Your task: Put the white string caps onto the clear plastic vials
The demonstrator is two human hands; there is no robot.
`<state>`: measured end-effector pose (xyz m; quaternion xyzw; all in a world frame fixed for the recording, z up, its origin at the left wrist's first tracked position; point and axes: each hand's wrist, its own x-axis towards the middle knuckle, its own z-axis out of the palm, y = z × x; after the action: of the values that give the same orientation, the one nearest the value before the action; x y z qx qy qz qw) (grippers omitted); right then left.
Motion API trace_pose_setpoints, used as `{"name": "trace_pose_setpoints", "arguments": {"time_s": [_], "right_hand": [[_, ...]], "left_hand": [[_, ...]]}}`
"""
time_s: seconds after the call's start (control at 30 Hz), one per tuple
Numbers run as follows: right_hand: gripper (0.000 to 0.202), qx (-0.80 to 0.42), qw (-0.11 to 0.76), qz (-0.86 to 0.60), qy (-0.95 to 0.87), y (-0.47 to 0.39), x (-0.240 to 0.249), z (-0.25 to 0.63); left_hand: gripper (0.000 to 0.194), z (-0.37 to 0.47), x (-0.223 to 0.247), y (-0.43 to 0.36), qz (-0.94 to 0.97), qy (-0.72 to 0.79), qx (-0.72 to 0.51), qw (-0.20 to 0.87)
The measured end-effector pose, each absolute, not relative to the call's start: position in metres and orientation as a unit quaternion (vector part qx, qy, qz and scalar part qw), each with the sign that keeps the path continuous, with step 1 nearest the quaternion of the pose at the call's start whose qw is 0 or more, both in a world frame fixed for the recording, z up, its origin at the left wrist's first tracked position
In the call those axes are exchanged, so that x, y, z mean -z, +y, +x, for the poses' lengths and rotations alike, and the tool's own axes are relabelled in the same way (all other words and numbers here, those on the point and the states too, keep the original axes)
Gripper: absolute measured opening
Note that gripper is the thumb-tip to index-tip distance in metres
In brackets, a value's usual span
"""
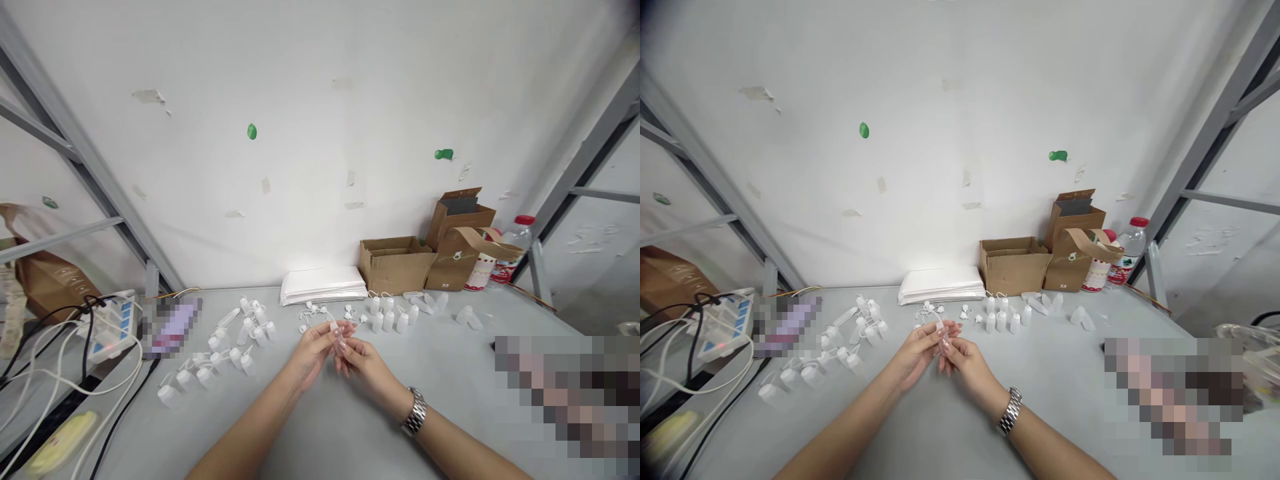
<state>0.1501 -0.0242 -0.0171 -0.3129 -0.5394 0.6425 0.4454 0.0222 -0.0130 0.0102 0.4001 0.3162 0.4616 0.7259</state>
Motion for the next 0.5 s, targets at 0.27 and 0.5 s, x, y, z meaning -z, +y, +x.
{"name": "trace_pose_setpoints", "arguments": {"time_s": [0.27,0.5], "right_hand": [[0.034,-0.629,0.431,-0.335,-0.554,-0.021,0.011,0.155],[0.037,-0.651,0.443,-0.313,-0.531,-0.024,0.007,0.155]], "left_hand": [[0.039,0.02,-0.011,-0.014,0.439,0.335,-0.46,0.695],[0.032,0.023,-0.009,-0.014,0.386,0.305,-0.482,0.725]]}}
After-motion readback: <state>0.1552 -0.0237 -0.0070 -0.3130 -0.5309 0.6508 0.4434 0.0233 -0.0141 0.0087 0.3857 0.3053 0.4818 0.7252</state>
